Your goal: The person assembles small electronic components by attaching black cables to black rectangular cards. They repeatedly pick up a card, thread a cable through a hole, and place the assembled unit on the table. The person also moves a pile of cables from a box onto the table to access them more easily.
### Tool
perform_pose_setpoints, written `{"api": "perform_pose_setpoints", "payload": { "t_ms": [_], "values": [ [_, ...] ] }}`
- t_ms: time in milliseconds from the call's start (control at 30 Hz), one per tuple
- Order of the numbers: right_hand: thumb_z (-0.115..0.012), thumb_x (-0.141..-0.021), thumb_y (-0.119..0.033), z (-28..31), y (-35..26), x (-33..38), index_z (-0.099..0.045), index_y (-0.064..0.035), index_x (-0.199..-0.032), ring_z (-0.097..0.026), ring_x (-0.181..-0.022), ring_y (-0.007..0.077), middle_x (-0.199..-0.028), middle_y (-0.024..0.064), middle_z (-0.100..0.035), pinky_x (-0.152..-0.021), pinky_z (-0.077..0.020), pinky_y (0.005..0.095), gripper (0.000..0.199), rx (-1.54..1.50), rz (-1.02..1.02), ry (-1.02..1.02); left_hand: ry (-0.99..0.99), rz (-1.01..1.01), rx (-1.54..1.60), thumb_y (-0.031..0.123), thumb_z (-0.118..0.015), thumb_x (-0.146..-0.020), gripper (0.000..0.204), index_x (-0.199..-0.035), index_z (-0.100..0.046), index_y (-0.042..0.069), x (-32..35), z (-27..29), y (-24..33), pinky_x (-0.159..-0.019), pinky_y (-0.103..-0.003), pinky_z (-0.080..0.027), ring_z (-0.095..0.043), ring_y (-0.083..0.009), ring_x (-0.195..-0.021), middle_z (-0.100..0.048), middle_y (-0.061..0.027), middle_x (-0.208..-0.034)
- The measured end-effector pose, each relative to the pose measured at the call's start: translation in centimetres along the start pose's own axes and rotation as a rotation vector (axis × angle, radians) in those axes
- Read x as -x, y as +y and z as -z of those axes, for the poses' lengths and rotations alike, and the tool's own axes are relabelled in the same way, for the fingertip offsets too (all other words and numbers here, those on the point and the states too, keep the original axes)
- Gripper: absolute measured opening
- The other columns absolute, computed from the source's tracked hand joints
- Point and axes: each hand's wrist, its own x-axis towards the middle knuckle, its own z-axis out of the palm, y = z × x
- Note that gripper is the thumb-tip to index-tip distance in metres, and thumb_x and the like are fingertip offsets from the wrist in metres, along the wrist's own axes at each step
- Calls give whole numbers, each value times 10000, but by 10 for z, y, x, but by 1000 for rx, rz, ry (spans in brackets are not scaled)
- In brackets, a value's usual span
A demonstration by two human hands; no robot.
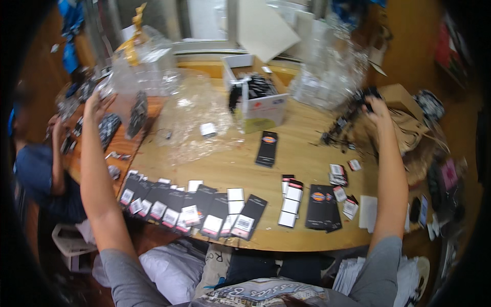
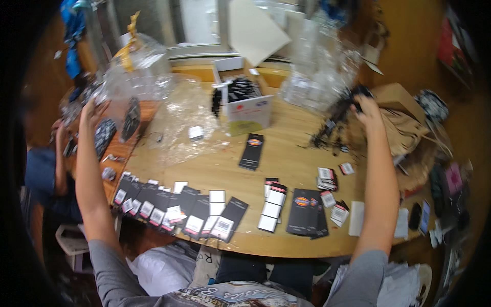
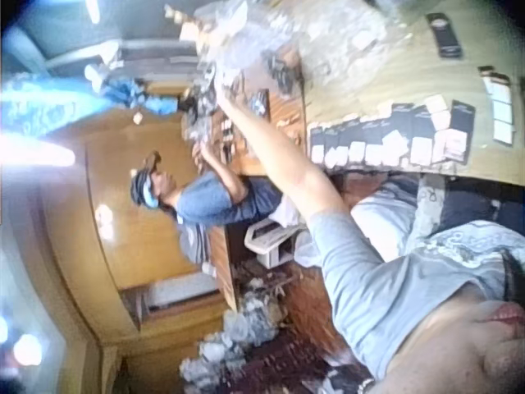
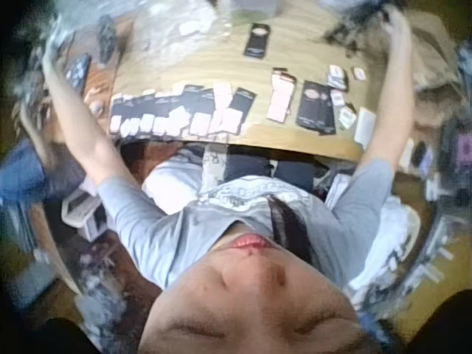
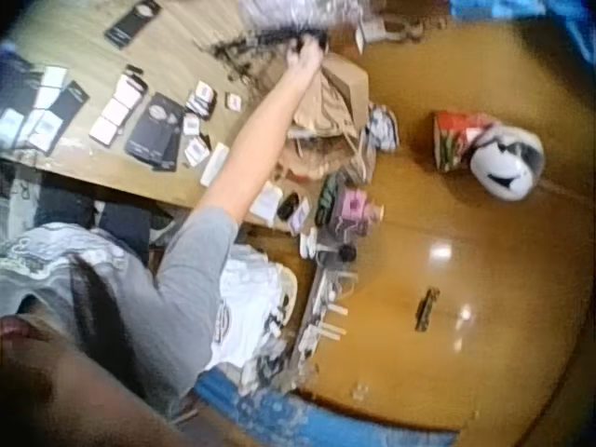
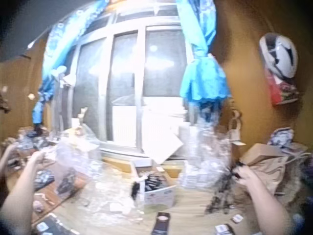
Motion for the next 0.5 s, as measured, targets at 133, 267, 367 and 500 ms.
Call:
{"api": "perform_pose_setpoints", "payload": {
  "t_ms": [133,267,367,500],
  "values": [
    [-444,-716,34,31,64,-7,-459,-34,-815,-483,-562,149,-691,62,-487,-368,-434,228,121,386,-118,-4,-26,-172,-230,228,-432,-821,316,-1098,-406,77,-6,8,6,-761,-470,-396,-470,-310,-997,-438,-113,-1132],
    [-515,-618,144,12,116,-4,-439,-2,-921,-518,-607,186,-795,97,-508,-387,-453,237,345,571,-145,56,101,-216,-635,276,-507,-784,343,-1071,-417,111,-16,65,-11,-734,-461,-368,-420,-262,-1020,-454,-79,-1081],
    [-558,-594,124,5,115,12,-413,-38,-1078,-524,-784,235,-967,145,-499,-576,-477,308,530,924,34,-67,123,-106,-846,244,-572,-746,419,-1119,-413,141,2,60,-47,-779,-363,-374,-465,-239,-947,-498,-95,-1030],
    [-607,-561,68,-18,84,46,-415,-86,-1106,-435,-1004,274,-1082,152,-435,-820,-385,324,599,1372,237,-237,-23,-392,-1058,195,-622,-693,417,-1062,-470,75,19,71,-67,-763,-323,-409,-521,-232,-897,-540,-123,-955]
  ]
}}
